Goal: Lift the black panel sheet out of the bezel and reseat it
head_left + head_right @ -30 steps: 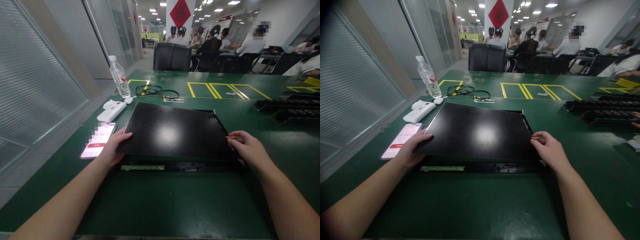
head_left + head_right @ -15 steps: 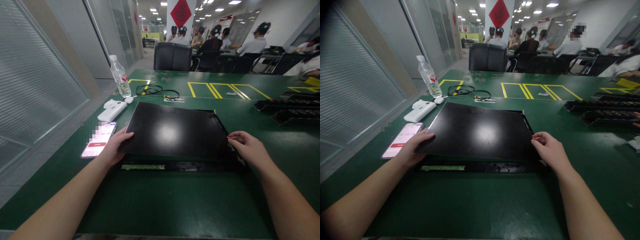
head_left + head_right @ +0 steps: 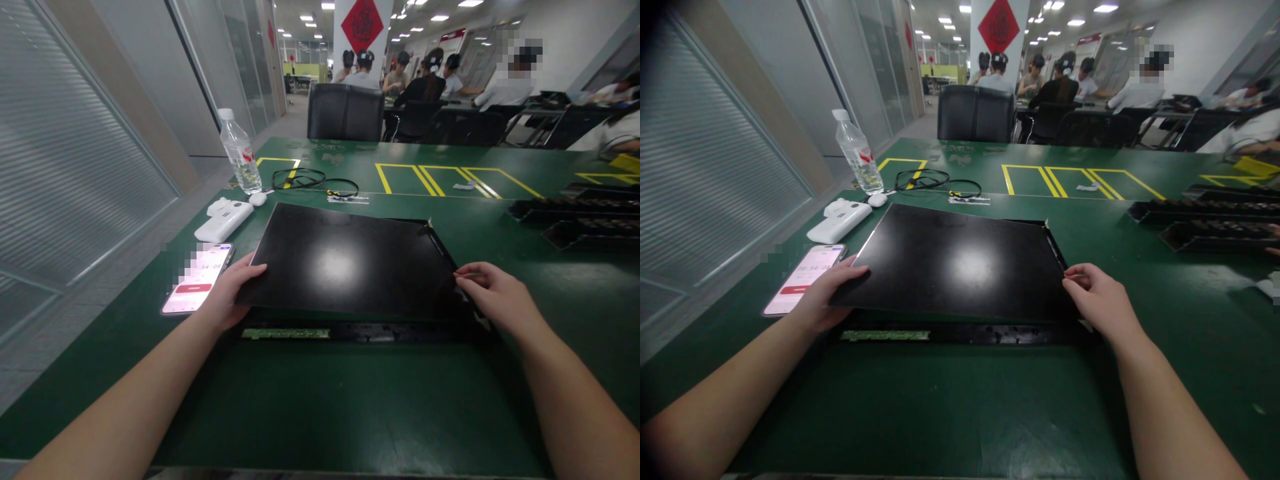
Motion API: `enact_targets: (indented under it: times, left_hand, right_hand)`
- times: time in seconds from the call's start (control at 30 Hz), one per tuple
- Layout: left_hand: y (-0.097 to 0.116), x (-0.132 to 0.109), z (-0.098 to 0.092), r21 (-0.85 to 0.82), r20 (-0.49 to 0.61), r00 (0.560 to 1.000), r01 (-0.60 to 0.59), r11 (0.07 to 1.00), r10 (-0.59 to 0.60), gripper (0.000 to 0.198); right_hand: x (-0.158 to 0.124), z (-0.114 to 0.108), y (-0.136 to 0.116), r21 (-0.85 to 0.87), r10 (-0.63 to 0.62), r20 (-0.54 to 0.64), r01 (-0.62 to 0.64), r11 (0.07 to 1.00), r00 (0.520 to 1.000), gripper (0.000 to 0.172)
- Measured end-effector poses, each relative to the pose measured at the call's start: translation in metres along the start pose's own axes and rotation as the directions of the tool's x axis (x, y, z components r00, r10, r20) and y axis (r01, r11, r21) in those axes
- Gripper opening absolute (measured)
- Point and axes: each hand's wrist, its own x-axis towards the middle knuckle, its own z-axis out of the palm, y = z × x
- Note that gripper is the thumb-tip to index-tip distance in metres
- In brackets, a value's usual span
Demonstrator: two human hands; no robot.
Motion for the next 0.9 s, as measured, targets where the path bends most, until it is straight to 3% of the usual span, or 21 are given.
enact_targets:
  times: [0.43, 0.9]
  left_hand:
    - [-0.0043, 0.0022, -0.0022, 0.035, -0.058, 0.998, 0.001, 0.999, 0.001, 0.035]
    - [-0.0028, 0.0013, -0.0022, 0.068, -0.08, 0.997, 0.016, 0.998, -0.011, 0.034]
  right_hand:
    - [0.0023, 0.0001, 0.0033, 0.0, -0.056, -0.034, 0.056, 0.998, 0.998, 0.028]
    - [-0.0013, -0.0026, -0.0049, -0.044, -0.01, -0.04, 0.008, 0.999, 0.999, 0.024]
